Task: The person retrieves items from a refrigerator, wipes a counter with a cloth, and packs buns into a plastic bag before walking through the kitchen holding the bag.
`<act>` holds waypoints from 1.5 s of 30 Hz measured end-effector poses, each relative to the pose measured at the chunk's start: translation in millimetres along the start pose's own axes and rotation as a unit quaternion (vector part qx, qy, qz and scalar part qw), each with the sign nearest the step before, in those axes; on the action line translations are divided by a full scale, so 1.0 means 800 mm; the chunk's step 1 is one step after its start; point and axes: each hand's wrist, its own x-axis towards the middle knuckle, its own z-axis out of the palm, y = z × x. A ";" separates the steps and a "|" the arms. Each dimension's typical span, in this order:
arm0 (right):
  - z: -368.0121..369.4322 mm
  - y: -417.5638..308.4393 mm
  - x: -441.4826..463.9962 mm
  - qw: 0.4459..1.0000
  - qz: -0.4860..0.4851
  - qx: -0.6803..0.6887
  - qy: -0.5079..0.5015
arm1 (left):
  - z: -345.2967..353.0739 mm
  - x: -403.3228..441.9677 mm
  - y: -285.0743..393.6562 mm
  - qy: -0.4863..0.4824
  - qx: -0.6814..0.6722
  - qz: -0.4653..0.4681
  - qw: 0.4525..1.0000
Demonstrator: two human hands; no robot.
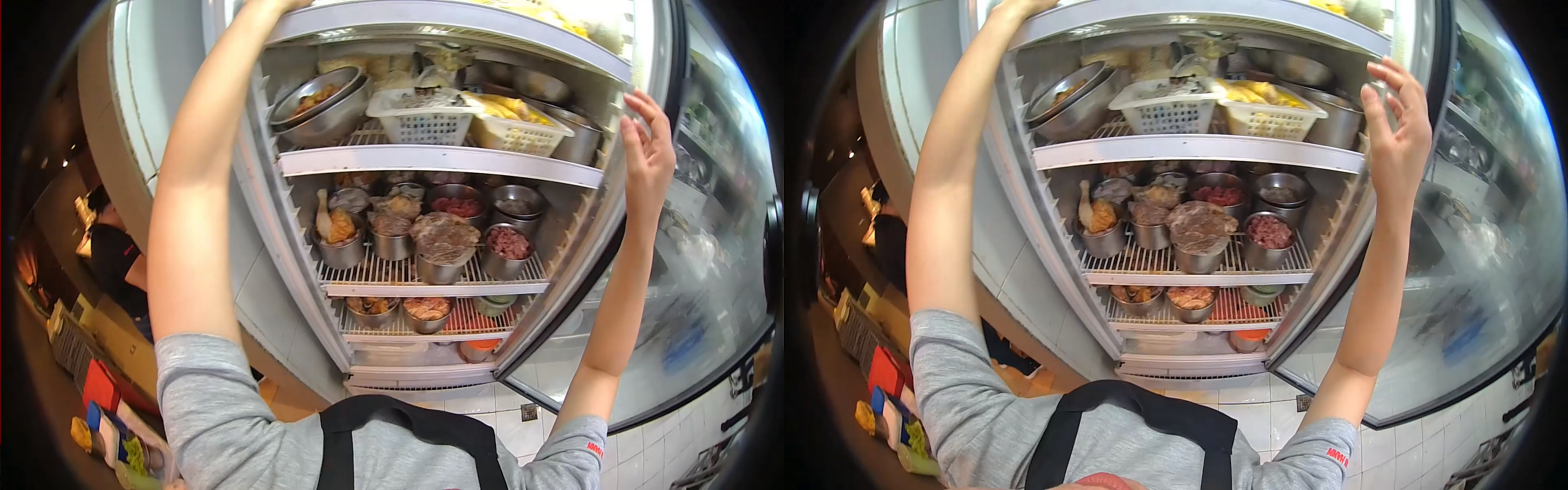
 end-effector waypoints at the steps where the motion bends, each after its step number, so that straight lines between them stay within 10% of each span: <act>1: -0.013 0.001 -0.008 1.000 0.010 0.001 -0.004 | -0.010 -0.007 0.005 -0.051 -0.007 0.025 0.998; 7: -0.114 -0.008 -0.076 0.993 0.095 -0.076 -0.009 | 0.075 0.023 -0.063 -0.224 -0.172 -0.074 0.957; 9: -0.159 -0.021 -0.113 0.986 0.117 -0.115 -0.005 | 0.022 -0.002 -0.028 -0.117 -0.023 0.080 0.990; 11: -0.208 -0.042 -0.157 0.973 0.164 -0.163 -0.009 | -0.020 -0.022 0.002 -0.145 0.172 0.012 0.974; 15: -0.319 -0.085 -0.253 0.913 0.320 -0.253 -0.012 | 0.096 0.015 -0.109 0.112 -0.158 0.053 0.980; 19: -0.382 -0.124 -0.317 0.833 0.436 -0.337 -0.046 | 0.011 -0.030 0.000 0.257 -0.251 0.055 0.932; 26: -0.260 -0.147 -0.209 0.909 0.258 -0.268 -0.187 | -0.136 -0.092 0.195 0.127 -0.388 0.083 0.909; 32: -0.138 -0.070 -0.049 0.944 -0.029 -0.204 -0.257 | -0.103 -0.051 0.243 0.071 -0.226 0.188 0.953; 39: -0.009 0.067 0.163 0.899 -0.244 -0.290 -0.220 | -0.061 -0.002 0.281 0.082 -0.201 0.099 0.971; 42: 0.046 0.037 0.214 0.915 -0.080 -0.327 -0.223 | -0.049 -0.004 0.287 0.110 -0.205 0.065 0.970; 45: 0.092 0.064 0.257 0.897 -0.203 -0.341 -0.195 | -0.050 -0.007 0.286 0.128 -0.228 0.060 0.963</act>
